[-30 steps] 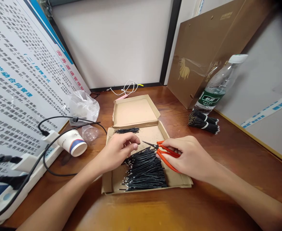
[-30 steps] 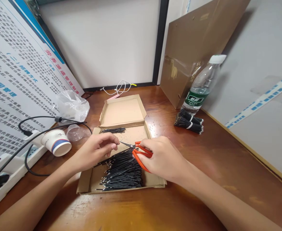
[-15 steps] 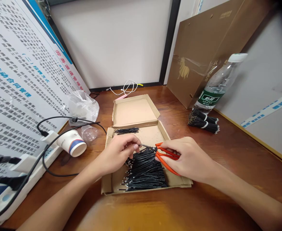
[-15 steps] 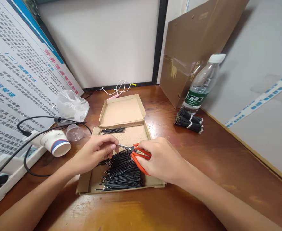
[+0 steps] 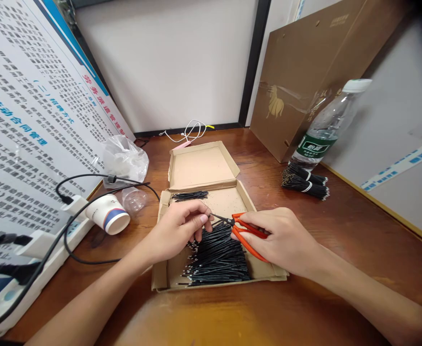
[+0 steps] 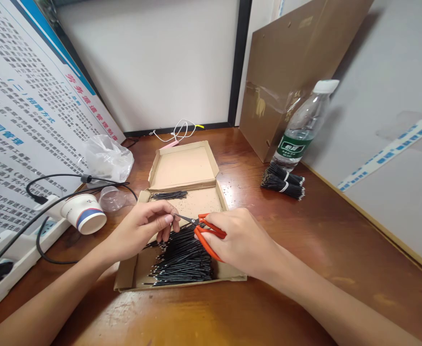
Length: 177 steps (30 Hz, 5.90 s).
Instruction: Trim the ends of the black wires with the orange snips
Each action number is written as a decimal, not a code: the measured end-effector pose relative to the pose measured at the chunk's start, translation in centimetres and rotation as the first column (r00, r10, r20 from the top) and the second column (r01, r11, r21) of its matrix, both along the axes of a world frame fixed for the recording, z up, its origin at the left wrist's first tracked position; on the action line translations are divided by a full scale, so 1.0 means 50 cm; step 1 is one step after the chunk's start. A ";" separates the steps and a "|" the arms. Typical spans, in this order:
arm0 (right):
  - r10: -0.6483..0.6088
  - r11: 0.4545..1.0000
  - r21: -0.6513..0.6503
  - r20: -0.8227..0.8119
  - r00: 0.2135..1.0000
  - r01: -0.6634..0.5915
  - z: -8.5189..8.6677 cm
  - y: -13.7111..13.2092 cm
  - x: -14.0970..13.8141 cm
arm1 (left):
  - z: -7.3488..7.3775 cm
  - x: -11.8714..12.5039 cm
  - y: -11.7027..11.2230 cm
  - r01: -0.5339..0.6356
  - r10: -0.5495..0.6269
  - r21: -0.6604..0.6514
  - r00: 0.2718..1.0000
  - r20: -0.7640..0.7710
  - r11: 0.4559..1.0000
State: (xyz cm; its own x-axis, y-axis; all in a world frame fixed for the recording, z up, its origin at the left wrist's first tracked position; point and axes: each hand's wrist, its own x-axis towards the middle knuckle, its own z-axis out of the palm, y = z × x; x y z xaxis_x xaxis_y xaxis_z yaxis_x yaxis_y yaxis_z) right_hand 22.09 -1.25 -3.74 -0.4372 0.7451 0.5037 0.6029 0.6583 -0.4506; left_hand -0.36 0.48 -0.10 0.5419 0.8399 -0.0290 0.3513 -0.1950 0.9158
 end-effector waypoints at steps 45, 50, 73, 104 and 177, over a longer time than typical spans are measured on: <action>0.007 0.996 -0.085 0.009 1.000 -0.007 0.017 -0.007 0.004 | 0.002 -0.002 -0.004 -0.037 0.037 0.003 0.999 -0.015 0.999; 0.018 0.999 -0.047 0.014 1.000 -0.017 0.011 -0.003 0.004 | 0.000 -0.001 -0.002 -0.045 0.045 -0.004 0.999 -0.012 0.999; 0.041 0.995 -0.090 0.011 0.999 -0.040 0.016 -0.004 0.003 | 0.000 0.002 -0.005 -0.074 0.073 -0.025 0.997 -0.018 0.997; 0.013 0.988 -0.154 -0.028 1.000 -0.017 0.019 -0.006 0.005 | -0.002 0.001 -0.002 -0.073 0.073 -0.011 0.997 0.021 0.997; -0.052 0.997 -0.051 0.020 0.998 0.052 0.006 0.001 0.004 | -0.064 -0.043 0.079 0.198 0.150 0.563 0.846 -0.512 0.803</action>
